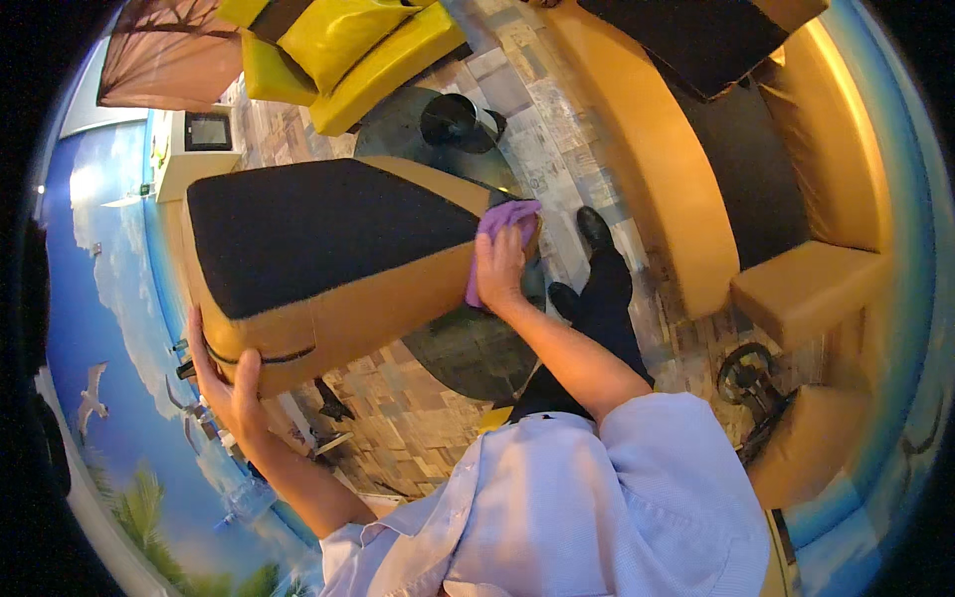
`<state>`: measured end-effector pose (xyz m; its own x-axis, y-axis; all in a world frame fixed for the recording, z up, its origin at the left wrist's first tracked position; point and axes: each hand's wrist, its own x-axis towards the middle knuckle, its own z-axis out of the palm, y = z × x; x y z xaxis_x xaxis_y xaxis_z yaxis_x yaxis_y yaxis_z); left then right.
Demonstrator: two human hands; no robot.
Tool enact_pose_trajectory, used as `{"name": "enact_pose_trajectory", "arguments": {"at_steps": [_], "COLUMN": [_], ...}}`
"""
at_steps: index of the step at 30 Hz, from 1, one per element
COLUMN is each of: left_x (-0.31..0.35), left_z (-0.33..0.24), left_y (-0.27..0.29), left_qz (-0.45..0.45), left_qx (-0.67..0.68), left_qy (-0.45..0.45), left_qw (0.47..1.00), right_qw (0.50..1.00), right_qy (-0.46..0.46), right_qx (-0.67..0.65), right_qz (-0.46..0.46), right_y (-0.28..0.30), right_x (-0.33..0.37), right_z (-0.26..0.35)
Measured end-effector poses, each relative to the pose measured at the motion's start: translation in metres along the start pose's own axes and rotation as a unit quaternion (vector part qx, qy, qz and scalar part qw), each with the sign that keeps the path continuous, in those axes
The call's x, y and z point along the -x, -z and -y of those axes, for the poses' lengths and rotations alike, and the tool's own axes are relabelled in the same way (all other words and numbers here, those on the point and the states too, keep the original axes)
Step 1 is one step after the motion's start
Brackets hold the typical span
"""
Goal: The person wipes the surfaces of a beige sofa and its cushions using a purple cloth. They lift and turn the cushions to clean all sides, then place them back on the sofa.
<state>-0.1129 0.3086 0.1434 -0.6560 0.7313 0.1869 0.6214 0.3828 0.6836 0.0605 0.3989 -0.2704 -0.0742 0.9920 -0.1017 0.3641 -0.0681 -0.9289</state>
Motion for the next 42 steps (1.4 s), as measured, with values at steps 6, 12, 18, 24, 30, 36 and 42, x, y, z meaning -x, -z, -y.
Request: {"name": "enact_pose_trajectory", "arguments": {"at_steps": [6,12,18,24,30,36,42], "left_x": [0.022,0.013,-0.029,-0.010,0.004,0.023,0.014], "left_z": [0.026,0.046,0.053,0.063,0.060,0.058,0.040], "left_y": [0.027,0.050,0.060,0.057,0.034,0.024,0.017], "left_qz": [-0.011,-0.004,-0.115,-0.046,-0.081,-0.086,-0.057], "left_qx": [-0.064,-0.031,0.072,0.028,0.032,0.003,-0.048], "left_qy": [0.008,0.077,0.364,0.458,0.489,0.471,0.443], "left_qw": [0.998,0.997,0.921,0.888,0.868,0.878,0.893], "right_qw": [0.995,0.945,0.849,0.757,0.829,0.864,0.866], "right_qy": [-0.065,-0.198,-0.304,-0.478,-0.255,-0.050,0.118], "right_qx": [0.045,0.117,-0.091,-0.133,-0.114,-0.142,-0.083], "right_qz": [0.060,0.233,0.422,0.425,0.484,0.481,0.479], "right_y": [0.000,-0.012,-0.059,-0.112,-0.250,-0.355,-0.340], "right_x": [-0.048,-0.105,-0.141,-0.174,-0.218,-0.265,-0.262], "right_z": [-0.057,-0.091,-0.155,-0.104,-0.088,-0.005,0.010]}}
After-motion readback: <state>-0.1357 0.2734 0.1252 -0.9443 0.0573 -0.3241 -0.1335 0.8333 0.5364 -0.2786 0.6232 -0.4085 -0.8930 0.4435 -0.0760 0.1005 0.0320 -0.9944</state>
